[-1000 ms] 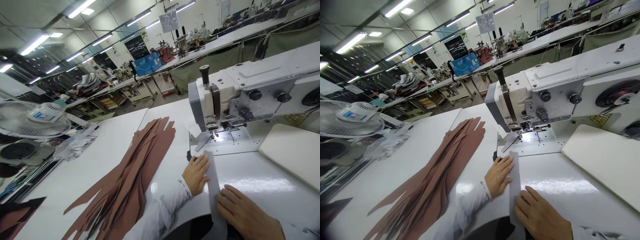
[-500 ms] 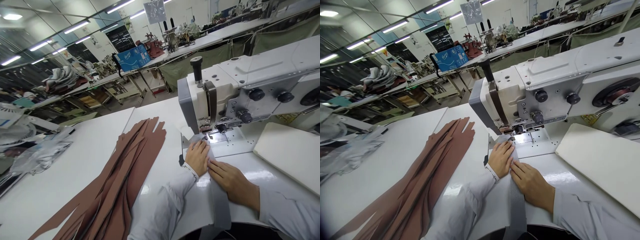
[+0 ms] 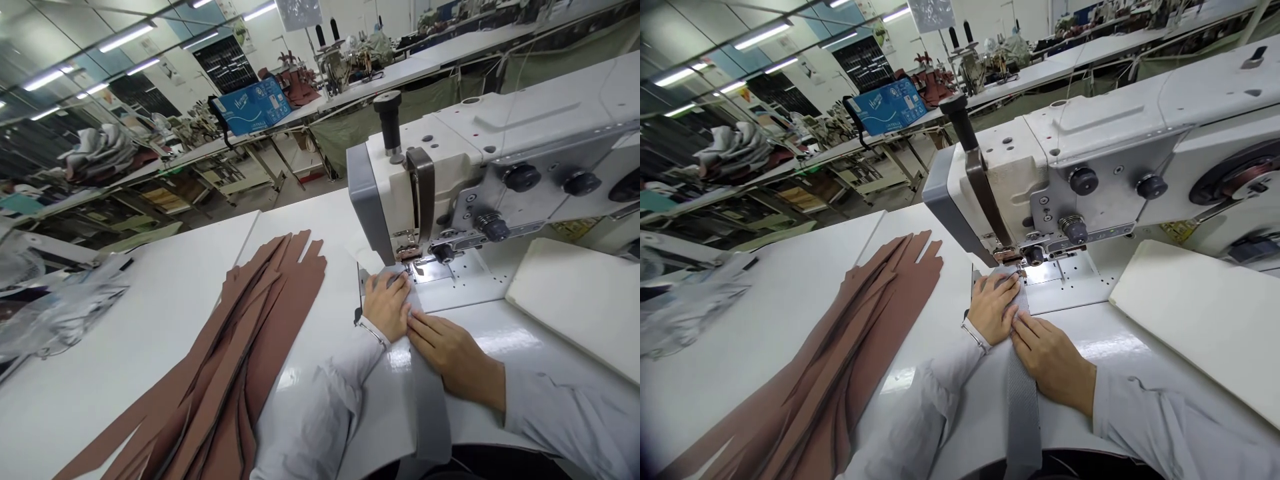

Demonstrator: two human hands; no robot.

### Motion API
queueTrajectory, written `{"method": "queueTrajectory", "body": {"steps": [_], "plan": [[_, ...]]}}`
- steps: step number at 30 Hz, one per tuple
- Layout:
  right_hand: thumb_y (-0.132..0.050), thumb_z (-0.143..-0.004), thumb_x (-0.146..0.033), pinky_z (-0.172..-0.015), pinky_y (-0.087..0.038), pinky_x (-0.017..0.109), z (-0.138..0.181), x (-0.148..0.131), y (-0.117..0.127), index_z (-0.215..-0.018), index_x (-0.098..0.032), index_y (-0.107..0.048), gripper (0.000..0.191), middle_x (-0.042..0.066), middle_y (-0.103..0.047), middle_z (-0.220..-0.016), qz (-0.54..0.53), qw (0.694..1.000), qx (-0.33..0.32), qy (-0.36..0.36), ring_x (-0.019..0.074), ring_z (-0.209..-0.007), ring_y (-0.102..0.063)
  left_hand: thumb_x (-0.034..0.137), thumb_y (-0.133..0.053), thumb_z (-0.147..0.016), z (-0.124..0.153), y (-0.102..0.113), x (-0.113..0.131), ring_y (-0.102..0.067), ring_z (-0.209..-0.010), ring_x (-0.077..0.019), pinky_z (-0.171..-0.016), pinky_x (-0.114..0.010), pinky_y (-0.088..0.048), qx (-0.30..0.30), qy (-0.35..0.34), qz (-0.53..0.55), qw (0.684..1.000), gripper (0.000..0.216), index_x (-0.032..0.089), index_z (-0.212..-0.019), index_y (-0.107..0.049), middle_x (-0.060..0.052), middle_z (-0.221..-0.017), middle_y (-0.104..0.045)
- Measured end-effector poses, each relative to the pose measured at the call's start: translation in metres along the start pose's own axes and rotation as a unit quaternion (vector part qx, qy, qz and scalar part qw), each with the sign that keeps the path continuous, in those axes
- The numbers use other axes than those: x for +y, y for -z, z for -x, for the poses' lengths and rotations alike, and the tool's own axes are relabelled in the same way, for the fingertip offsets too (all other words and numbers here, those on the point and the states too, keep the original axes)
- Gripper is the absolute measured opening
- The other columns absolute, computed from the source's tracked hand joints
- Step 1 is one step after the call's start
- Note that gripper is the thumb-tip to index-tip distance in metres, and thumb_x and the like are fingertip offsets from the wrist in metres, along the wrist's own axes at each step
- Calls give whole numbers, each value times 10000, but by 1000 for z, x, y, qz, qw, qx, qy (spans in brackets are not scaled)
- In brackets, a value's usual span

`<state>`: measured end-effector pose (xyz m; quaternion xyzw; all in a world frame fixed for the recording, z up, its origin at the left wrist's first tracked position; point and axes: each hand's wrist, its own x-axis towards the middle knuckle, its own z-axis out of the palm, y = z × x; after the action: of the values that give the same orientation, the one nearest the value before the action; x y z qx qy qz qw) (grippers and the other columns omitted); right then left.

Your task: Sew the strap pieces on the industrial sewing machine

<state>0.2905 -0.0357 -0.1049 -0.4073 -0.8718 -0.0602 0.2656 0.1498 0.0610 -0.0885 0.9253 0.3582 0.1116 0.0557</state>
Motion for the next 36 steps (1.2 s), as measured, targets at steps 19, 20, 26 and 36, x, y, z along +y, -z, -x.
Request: {"method": "queueTrajectory", "body": {"steps": [19, 20, 26, 36], "plan": [[-379, -740, -1, -939, -453, 457, 3, -9, -2, -1102, 22, -574, 412, 233, -557, -1170, 15, 1000, -7, 19, 327, -1163, -471, 224, -546, -787, -10, -1, -10, -374, -1215, -287, -1022, -596, -219, -10, 19, 10, 1000, 373, 219, -1160, -540, -29, -1308, -513], [-390, -741, 0, -949, -445, 456, 6, -14, -2, -1093, 19, -577, 399, 230, -564, -1159, 11, 1000, -7, 24, 325, -1163, -472, 213, -537, -797, -9, -1, -8, -386, -1209, -282, -1020, -589, -230, -1, 15, 7, 1000, 335, 222, -1131, -559, -28, -1289, -531], [-416, -699, -21, -955, -443, 438, 15, -25, -4, -1091, 29, -565, 423, 241, -570, -1136, -4, 1000, -5, 19, 317, -1145, -488, 274, -630, -750, 5, -4, 5, -496, -1115, -261, -938, -441, -410, 47, -25, 50, 997, 244, 165, -968, -639, -87, -1175, -598], [-420, -756, -18, -934, -463, 428, 12, -25, -4, -1064, -1, -580, 347, 219, -592, -1111, 5, 1000, 5, 23, 300, -1126, -510, 284, -705, -700, -11, -2, -6, -496, -1150, -262, -1008, -457, -373, 21, 9, 66, 998, 324, 181, -1002, -647, -75, -1206, -589]]}}
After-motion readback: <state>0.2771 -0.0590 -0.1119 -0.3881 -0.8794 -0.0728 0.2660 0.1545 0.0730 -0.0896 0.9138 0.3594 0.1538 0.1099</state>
